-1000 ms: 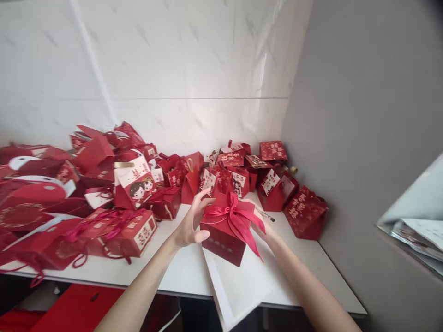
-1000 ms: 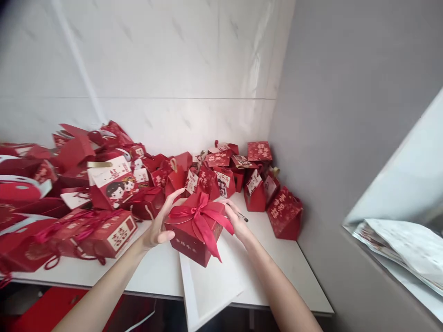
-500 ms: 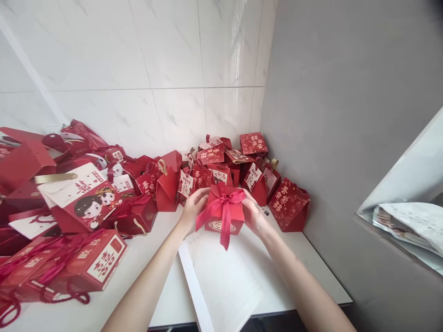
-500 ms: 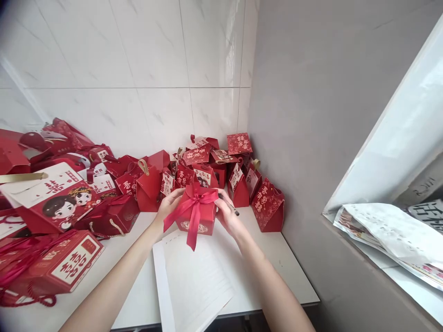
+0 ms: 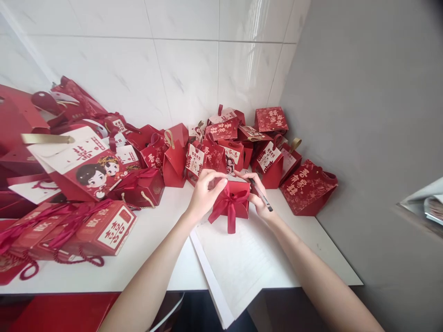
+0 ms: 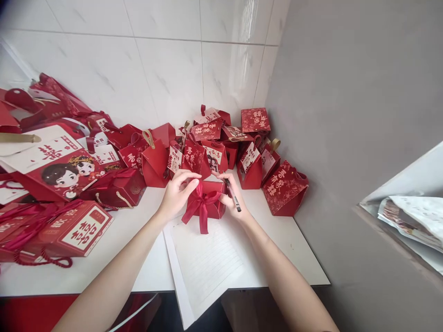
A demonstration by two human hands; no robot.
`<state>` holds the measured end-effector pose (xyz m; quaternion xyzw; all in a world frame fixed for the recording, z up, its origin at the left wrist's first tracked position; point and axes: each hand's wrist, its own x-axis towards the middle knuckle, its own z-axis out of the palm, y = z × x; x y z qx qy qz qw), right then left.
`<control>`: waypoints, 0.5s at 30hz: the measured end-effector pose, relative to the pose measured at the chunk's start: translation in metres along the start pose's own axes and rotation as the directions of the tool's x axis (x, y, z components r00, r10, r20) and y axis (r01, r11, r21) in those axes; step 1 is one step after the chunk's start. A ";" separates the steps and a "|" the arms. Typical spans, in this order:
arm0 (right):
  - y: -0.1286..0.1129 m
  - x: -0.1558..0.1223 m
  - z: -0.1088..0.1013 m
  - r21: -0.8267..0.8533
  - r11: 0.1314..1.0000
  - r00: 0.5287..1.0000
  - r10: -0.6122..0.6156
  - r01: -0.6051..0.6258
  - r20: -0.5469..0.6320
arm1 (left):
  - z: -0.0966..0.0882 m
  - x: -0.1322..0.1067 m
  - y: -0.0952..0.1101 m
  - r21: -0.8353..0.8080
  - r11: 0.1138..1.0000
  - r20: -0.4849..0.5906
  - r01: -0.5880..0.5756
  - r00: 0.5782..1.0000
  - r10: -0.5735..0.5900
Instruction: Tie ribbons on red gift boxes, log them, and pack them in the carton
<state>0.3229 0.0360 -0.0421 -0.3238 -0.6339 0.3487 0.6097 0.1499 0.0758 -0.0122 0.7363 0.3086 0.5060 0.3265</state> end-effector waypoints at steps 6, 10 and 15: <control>0.006 0.000 -0.006 -0.033 0.999 0.995 0.013 -0.016 -0.095 | 0.003 -0.003 -0.009 -0.099 0.995 -0.047 0.004 0.999 -0.009; 0.010 0.000 -0.008 -0.040 0.998 0.989 0.032 -0.038 -0.145 | 0.010 -0.008 -0.011 -0.101 0.994 -0.154 0.032 0.987 -0.047; 0.019 0.001 -0.008 0.111 0.986 0.966 0.148 -0.126 -0.211 | 0.023 -0.014 -0.017 -0.193 0.968 -0.174 0.159 0.966 -0.194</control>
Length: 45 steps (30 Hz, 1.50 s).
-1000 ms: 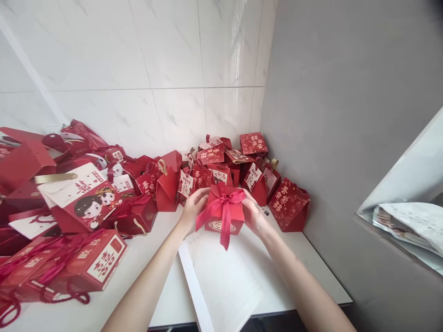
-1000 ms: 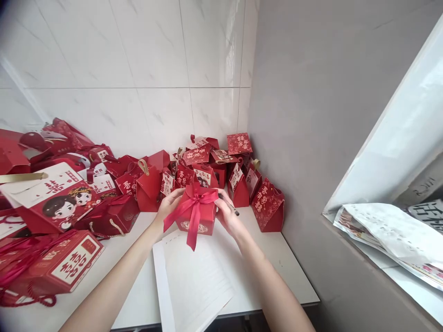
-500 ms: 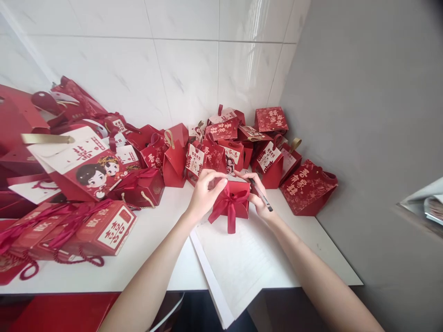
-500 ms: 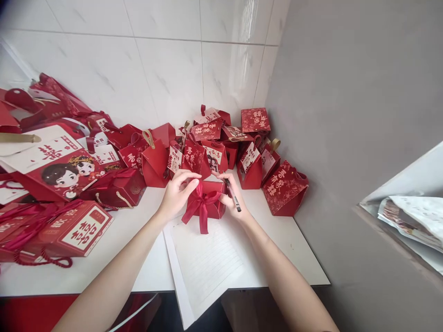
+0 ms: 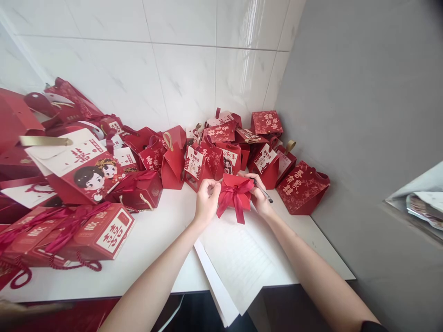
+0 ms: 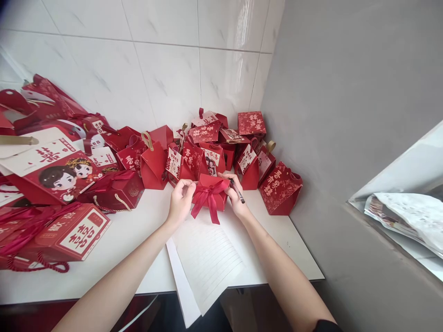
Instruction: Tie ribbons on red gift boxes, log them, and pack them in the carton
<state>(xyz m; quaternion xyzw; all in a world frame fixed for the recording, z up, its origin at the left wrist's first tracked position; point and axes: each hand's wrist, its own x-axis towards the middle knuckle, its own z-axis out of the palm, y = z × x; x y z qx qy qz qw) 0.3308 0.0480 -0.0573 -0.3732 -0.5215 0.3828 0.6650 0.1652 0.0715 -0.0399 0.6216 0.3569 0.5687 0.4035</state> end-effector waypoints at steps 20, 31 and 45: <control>-0.039 -0.012 0.018 -0.113 0.939 0.938 -0.334 0.324 -0.090 | -0.005 -0.016 0.038 0.205 0.806 0.022 -0.555 0.826 0.563; -0.047 -0.017 0.022 -0.132 0.926 0.903 -0.376 0.355 -0.208 | -0.013 -0.032 0.044 0.244 0.190 0.368 -0.951 0.272 0.889; -0.036 -0.003 0.020 0.026 0.996 0.959 0.086 -0.082 -0.269 | -0.028 0.018 0.027 0.059 0.997 0.483 -0.043 0.876 0.009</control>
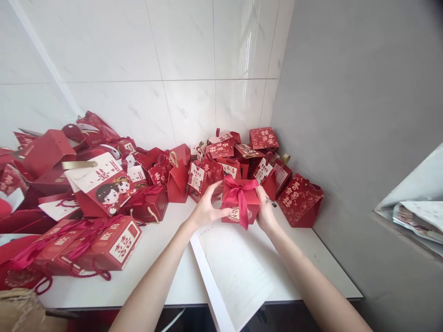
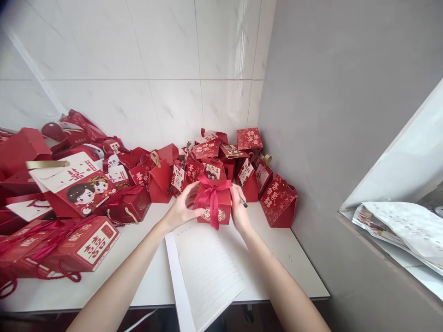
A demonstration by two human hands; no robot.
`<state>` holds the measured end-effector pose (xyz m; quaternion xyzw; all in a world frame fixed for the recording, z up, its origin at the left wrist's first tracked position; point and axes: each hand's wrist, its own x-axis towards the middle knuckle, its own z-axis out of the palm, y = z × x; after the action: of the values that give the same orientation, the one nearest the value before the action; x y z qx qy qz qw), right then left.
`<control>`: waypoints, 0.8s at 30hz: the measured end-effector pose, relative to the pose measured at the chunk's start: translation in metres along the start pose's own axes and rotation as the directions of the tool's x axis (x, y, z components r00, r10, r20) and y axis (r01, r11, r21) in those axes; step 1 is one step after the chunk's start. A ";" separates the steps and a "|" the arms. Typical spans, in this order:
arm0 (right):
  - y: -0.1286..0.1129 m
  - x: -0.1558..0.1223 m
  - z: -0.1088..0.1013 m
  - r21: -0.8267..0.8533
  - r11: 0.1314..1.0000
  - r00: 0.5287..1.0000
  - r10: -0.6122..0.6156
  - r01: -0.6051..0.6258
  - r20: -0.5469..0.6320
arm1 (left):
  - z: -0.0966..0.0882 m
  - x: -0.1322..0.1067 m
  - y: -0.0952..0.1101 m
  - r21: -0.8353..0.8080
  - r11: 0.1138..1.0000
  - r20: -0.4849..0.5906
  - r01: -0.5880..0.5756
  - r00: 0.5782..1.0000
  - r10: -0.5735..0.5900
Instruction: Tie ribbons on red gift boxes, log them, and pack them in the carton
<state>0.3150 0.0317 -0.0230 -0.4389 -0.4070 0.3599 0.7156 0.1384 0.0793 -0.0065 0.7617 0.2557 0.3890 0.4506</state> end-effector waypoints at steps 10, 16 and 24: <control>0.007 0.004 -0.003 -0.004 0.995 0.995 0.095 -0.095 0.031 | -0.034 0.006 0.076 -0.653 0.480 0.282 0.585 0.777 -0.563; 0.017 -0.002 -0.001 -0.143 0.970 0.979 0.203 -0.196 0.036 | -0.053 -0.020 0.118 -0.663 0.444 0.242 0.602 0.734 -0.634; 0.043 -0.007 -0.009 -0.411 0.909 0.972 0.154 -0.069 0.179 | -0.115 -0.111 0.165 -0.613 0.580 -0.080 0.537 0.688 -0.721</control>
<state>0.3137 0.0378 -0.0670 -0.5591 -0.5185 0.3531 0.5421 -0.0124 -0.0229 0.1325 0.3824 0.4607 0.3741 0.7082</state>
